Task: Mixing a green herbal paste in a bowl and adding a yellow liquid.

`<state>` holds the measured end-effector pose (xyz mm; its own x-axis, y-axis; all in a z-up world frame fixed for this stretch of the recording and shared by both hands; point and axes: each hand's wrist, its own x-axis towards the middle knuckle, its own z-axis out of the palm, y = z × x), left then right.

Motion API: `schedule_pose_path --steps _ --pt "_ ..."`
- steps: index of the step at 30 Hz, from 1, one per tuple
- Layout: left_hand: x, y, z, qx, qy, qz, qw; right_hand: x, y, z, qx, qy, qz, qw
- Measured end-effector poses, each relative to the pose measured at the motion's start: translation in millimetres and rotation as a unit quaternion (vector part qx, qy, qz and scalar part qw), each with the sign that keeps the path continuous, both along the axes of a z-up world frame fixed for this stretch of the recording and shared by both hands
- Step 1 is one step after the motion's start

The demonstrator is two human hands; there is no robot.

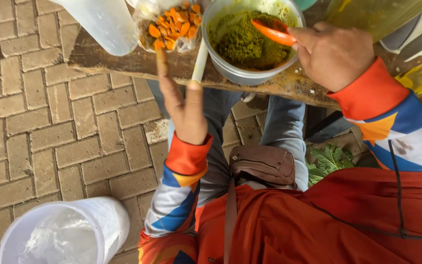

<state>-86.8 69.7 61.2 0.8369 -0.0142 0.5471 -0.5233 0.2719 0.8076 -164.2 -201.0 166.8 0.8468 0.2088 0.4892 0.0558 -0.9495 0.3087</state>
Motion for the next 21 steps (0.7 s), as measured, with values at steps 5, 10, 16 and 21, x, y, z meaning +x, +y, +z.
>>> schedule_pose_path --steps 5,10,16,21 --pt "29 -6 8 0.128 -0.073 0.046 0.988 26 12 7 -0.034 0.046 -0.025 0.998" --pt "73 -23 4 0.285 -0.152 0.044 0.946 71 11 10 0.001 0.224 -0.043 0.974" --pt "102 -41 -12 0.309 -0.133 -0.02 0.942 108 -6 2 0.089 0.338 0.0 0.937" --pt "111 -42 -22 0.327 -0.103 -0.046 0.938 127 -4 6 0.122 0.433 -0.058 0.891"
